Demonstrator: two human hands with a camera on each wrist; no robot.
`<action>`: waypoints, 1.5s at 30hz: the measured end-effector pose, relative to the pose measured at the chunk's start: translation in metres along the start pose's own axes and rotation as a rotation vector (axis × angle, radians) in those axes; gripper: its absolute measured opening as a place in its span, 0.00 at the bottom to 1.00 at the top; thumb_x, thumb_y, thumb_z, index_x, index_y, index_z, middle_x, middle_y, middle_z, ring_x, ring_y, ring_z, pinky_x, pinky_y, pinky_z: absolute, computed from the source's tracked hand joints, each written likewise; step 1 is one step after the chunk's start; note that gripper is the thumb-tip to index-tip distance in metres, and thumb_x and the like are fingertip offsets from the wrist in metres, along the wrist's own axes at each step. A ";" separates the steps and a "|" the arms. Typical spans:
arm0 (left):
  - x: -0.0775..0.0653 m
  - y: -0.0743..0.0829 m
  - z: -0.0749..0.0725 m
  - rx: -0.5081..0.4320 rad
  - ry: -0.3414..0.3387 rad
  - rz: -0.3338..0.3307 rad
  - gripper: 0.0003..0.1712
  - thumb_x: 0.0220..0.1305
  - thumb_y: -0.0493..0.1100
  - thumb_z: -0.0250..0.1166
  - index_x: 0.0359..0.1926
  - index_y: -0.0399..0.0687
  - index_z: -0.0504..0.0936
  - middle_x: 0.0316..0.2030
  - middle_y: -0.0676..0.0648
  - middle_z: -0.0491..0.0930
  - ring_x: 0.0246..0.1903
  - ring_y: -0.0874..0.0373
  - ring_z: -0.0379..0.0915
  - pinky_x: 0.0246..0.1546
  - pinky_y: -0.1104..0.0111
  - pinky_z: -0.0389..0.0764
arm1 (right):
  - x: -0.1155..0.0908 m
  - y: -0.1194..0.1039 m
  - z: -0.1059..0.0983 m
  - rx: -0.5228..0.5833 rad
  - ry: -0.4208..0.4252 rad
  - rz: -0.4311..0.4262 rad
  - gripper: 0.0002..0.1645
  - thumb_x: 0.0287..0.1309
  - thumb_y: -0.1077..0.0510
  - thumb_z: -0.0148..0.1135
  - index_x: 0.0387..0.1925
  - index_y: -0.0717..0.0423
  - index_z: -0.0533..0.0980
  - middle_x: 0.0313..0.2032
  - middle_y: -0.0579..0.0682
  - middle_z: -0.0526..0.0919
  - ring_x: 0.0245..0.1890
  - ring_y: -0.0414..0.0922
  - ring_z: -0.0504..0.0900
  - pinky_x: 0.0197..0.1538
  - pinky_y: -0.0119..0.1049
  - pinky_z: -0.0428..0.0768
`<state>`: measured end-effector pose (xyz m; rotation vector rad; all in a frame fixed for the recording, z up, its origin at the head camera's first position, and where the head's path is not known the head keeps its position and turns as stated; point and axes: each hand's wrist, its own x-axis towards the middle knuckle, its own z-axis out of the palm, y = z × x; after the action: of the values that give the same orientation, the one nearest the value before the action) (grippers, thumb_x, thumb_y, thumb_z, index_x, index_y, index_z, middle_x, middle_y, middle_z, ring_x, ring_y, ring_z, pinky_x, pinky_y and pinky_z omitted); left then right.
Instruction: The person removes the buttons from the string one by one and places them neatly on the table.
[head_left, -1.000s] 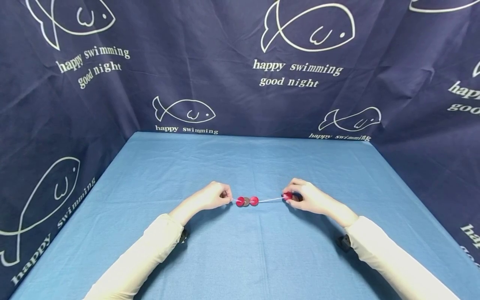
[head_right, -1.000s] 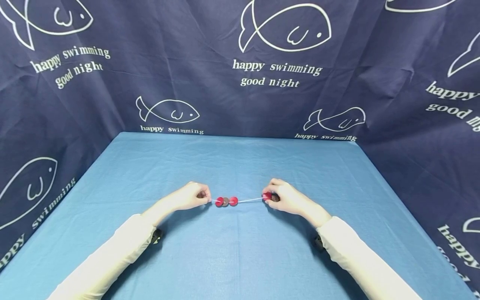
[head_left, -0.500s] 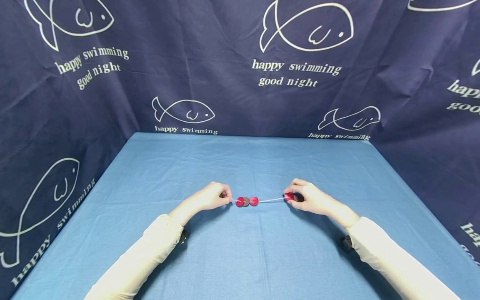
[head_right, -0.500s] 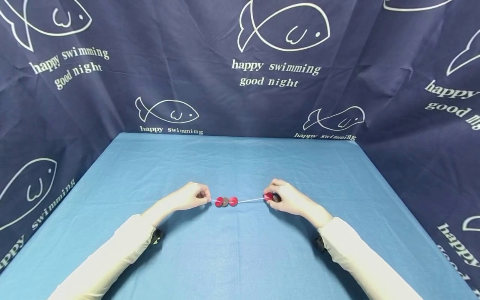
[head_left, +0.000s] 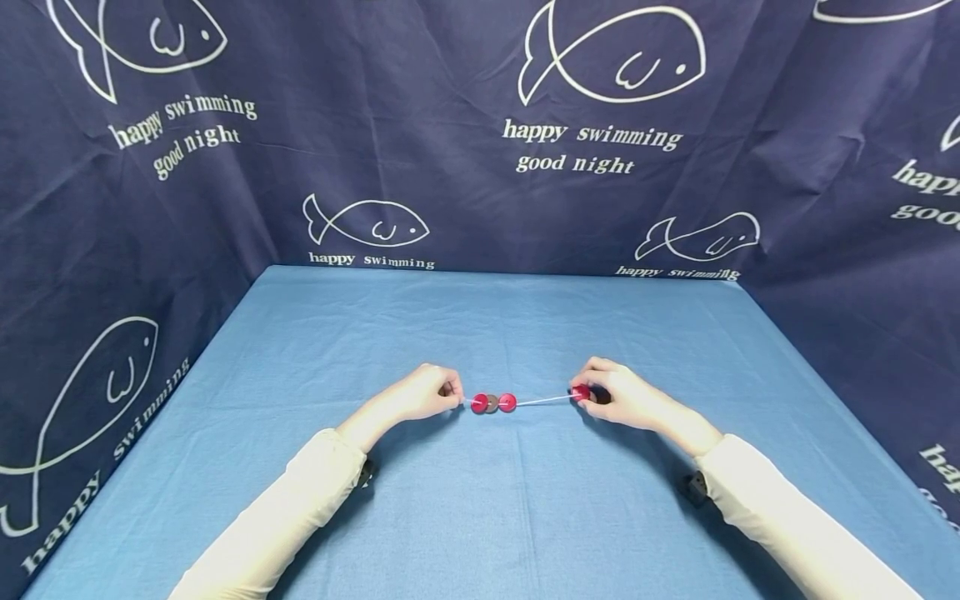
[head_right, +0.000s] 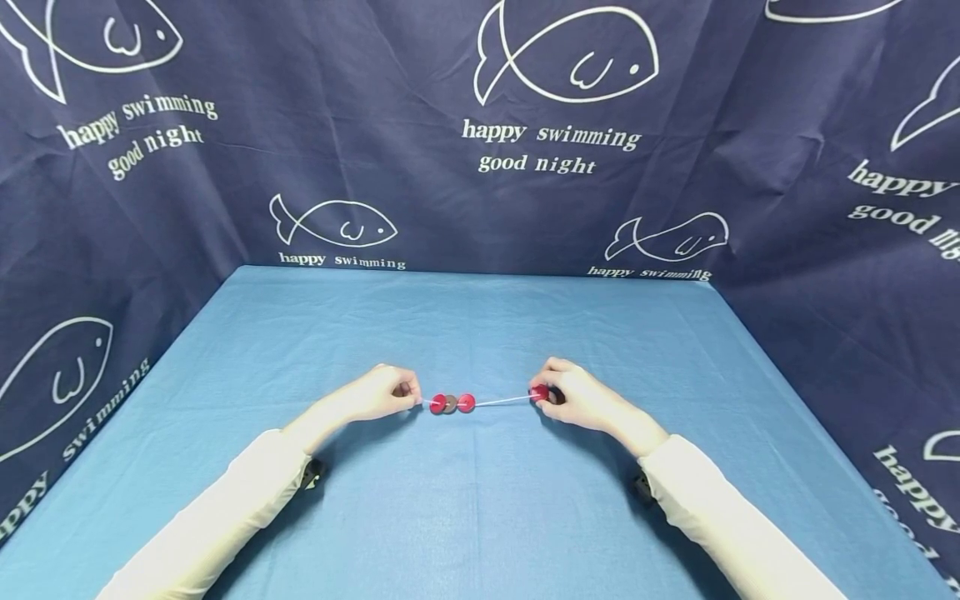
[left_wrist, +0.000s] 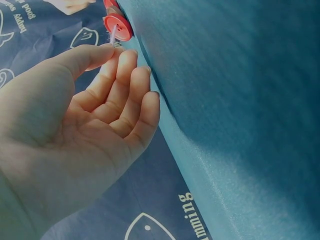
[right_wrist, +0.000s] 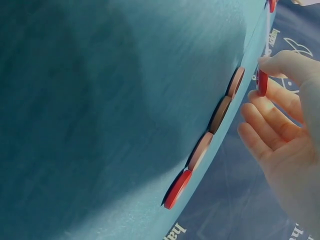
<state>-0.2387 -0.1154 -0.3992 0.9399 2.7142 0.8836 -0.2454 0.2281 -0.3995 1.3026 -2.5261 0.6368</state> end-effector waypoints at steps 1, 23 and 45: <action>0.000 0.000 0.000 0.000 -0.001 0.000 0.04 0.58 0.36 0.60 0.28 0.45 0.80 0.20 0.53 0.79 0.18 0.69 0.67 0.25 0.77 0.69 | 0.000 0.000 0.000 -0.003 0.001 -0.001 0.14 0.44 0.67 0.67 0.37 0.62 0.81 0.33 0.49 0.77 0.32 0.42 0.74 0.35 0.31 0.74; -0.001 0.000 0.000 -0.005 -0.005 -0.006 0.04 0.59 0.36 0.60 0.28 0.45 0.80 0.21 0.53 0.79 0.18 0.69 0.68 0.25 0.76 0.70 | -0.008 0.006 -0.004 -0.032 0.025 -0.012 0.14 0.41 0.66 0.68 0.36 0.62 0.81 0.33 0.50 0.78 0.33 0.42 0.76 0.37 0.35 0.76; 0.000 -0.001 0.002 -0.010 -0.008 -0.001 0.05 0.59 0.35 0.60 0.28 0.45 0.80 0.21 0.53 0.79 0.18 0.69 0.68 0.25 0.76 0.71 | -0.019 0.009 -0.010 -0.016 0.042 0.025 0.13 0.43 0.68 0.68 0.36 0.60 0.81 0.33 0.49 0.79 0.31 0.42 0.76 0.33 0.34 0.75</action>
<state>-0.2388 -0.1146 -0.4011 0.9388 2.7005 0.8900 -0.2418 0.2515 -0.4011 1.2412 -2.5122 0.6417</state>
